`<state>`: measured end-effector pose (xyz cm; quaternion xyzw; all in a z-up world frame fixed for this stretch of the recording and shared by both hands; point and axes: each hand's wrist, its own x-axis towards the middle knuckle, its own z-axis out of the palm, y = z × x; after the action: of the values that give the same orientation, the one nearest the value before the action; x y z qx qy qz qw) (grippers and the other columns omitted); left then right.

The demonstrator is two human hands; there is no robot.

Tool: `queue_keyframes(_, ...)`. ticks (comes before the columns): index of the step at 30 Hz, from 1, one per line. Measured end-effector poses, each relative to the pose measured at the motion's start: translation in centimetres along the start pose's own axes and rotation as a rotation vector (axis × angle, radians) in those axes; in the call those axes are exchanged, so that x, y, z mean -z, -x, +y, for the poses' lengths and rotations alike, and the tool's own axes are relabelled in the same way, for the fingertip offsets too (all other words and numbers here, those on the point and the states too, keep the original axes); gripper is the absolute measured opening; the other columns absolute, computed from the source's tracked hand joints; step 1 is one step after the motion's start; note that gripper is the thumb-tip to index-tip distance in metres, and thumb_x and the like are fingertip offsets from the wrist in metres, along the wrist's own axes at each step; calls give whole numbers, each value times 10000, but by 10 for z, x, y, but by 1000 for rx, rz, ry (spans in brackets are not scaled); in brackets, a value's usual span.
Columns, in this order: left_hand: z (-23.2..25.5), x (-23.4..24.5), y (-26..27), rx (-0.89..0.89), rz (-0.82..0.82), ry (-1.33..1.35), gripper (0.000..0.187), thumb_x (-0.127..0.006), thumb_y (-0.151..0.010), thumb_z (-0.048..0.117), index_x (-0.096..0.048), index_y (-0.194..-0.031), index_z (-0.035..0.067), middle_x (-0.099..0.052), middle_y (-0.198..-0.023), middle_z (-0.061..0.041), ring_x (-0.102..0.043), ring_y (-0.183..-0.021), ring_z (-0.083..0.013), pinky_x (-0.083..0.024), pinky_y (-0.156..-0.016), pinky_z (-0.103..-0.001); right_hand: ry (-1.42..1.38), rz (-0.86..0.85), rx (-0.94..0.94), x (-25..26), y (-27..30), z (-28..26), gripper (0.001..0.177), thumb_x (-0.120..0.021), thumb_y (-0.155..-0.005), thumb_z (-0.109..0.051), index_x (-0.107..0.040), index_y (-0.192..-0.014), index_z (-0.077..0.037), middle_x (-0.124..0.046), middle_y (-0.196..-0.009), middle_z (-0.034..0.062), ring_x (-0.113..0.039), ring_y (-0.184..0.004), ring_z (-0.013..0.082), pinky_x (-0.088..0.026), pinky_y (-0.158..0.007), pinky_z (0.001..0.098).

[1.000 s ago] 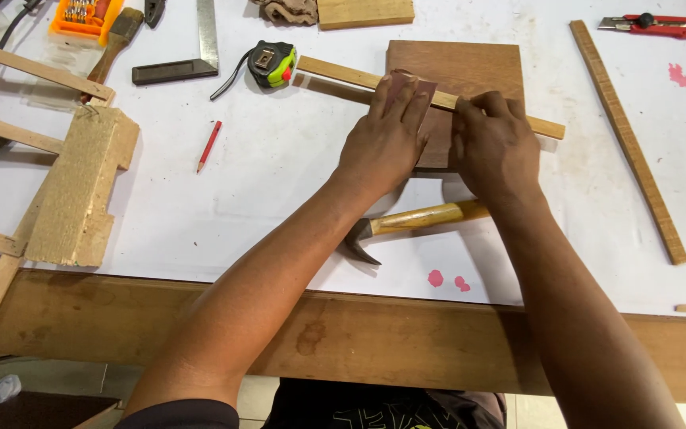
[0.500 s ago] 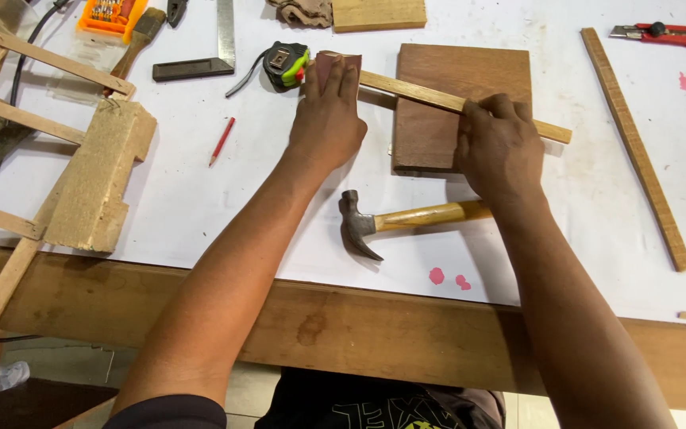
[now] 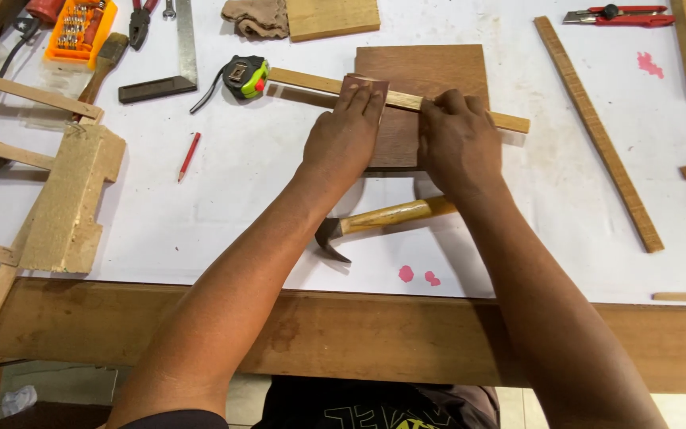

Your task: Sand the surface of small wooden strips and a wooden block.

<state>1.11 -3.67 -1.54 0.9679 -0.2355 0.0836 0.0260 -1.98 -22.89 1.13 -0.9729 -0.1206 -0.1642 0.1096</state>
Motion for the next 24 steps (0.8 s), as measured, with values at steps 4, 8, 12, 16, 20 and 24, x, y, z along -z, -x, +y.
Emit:
queue_keyframes(4,-59,-3,15,49,62,-27,473,-492,-1000,49,-491,-1471,4,-466,-1555,-199,-432,-1465,-311,-614,-839,-384,33,34,24,2,1,-5,274,-683,-970,-167,-761,-1228,-121,-687,-1190,68,-613,-1123,306,-543,-917,434)
queue_keyframes(8,-102,-16,35,146,99,-38,495,-492,-1006,48,-475,-1496,-11,-463,-1545,-233,-444,-1435,-343,-610,-873,-391,42,4,9,0,3,-8,322,-689,-960,-148,-756,-1274,-119,-682,-1249,65,-612,-1167,294,-569,-877,427)
queue_keyframes(12,-98,-13,32,140,147,-50,482,-486,-1008,37,-476,-1488,-17,-462,-1540,-244,-440,-1442,-359,-612,-875,-379,42,28,0,-4,6,-5,303,-679,-997,-149,-756,-1288,-113,-684,-1257,63,-614,-1174,282,-569,-903,422)
queue_keyframes(16,-56,3,17,97,103,-9,475,-470,-1010,45,-480,-1483,8,-460,-1545,-216,-445,-1439,-314,-610,-863,-400,46,57,5,-3,3,-6,322,-677,-975,-144,-762,-1285,-120,-689,-1222,65,-612,-1154,299,-564,-901,426)
queue_keyframes(20,3,5,-2,-7,11,53,472,-434,-1007,51,-481,-1476,23,-454,-1545,-206,-451,-1435,-290,-601,-872,-396,4,52,-4,-2,4,0,243,-666,-992,-197,-769,-1194,-113,-683,-1174,81,-612,-1102,312,-529,-918,437)
queue_keyframes(24,42,4,-10,-79,13,68,448,-452,-1039,102,-506,-1481,53,-499,-1534,-149,-453,-1447,-300,-559,-1013,-397,-33,135,39,-12,8,10,239,-625,-1020,-172,-759,-1208,-111,-678,-1188,72,-612,-1142,288,-504,-982,438)
